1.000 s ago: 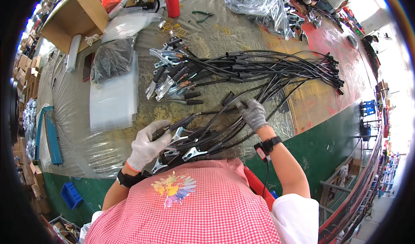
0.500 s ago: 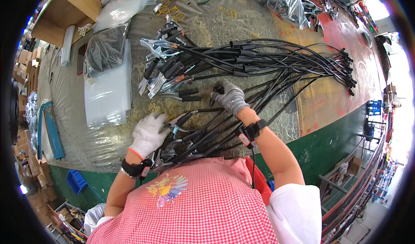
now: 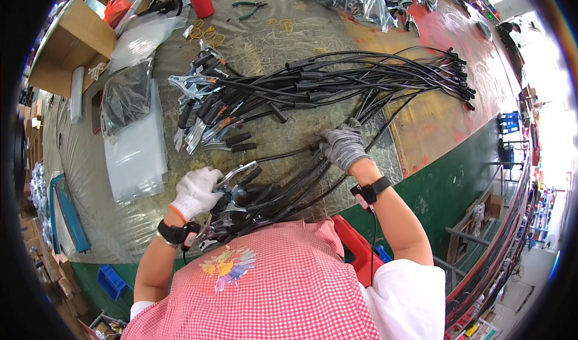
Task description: Sealing cables in plastic bags using a heat sealer and sorting them into boxes.
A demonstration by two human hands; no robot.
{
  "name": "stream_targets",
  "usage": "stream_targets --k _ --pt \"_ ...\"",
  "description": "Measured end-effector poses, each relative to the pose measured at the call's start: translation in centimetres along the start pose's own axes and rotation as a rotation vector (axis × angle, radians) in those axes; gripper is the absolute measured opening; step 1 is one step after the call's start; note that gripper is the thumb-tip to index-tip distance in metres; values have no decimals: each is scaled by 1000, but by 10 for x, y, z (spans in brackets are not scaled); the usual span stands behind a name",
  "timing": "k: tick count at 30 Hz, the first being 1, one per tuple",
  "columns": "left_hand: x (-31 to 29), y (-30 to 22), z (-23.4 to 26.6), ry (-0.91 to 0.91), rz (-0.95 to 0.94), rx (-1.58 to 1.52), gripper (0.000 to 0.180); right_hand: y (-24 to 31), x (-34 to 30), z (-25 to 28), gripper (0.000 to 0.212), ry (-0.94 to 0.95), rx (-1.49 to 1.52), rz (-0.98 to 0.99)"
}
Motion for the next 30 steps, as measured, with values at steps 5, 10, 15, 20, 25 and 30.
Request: stream_targets --k 5,10,15,20,25,30 --pt "-16 -4 20 -28 4 -197 39 0 -1 13 53 270 -78 -13" --pt "-13 -15 -1 -65 -9 -711 47 -5 4 2 60 335 16 -11" --pt "-42 -38 41 -319 -164 -662 34 -5 12 10 64 360 111 -61" --pt "-52 -72 81 -601 -377 -326 22 9 23 31 50 164 -26 -59" --pt "-51 -43 46 -626 -302 -635 33 99 22 50 17 -176 362 402" --pt "-90 -53 33 -142 -78 -923 43 156 20 18 20 -258 392 505"
Point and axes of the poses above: each hand's wrist, its own x-axis towards the middle knuckle, its own z-axis out of the back of the hand, y = z × x, the point moved 2 cm from there along x, towards the middle knuckle
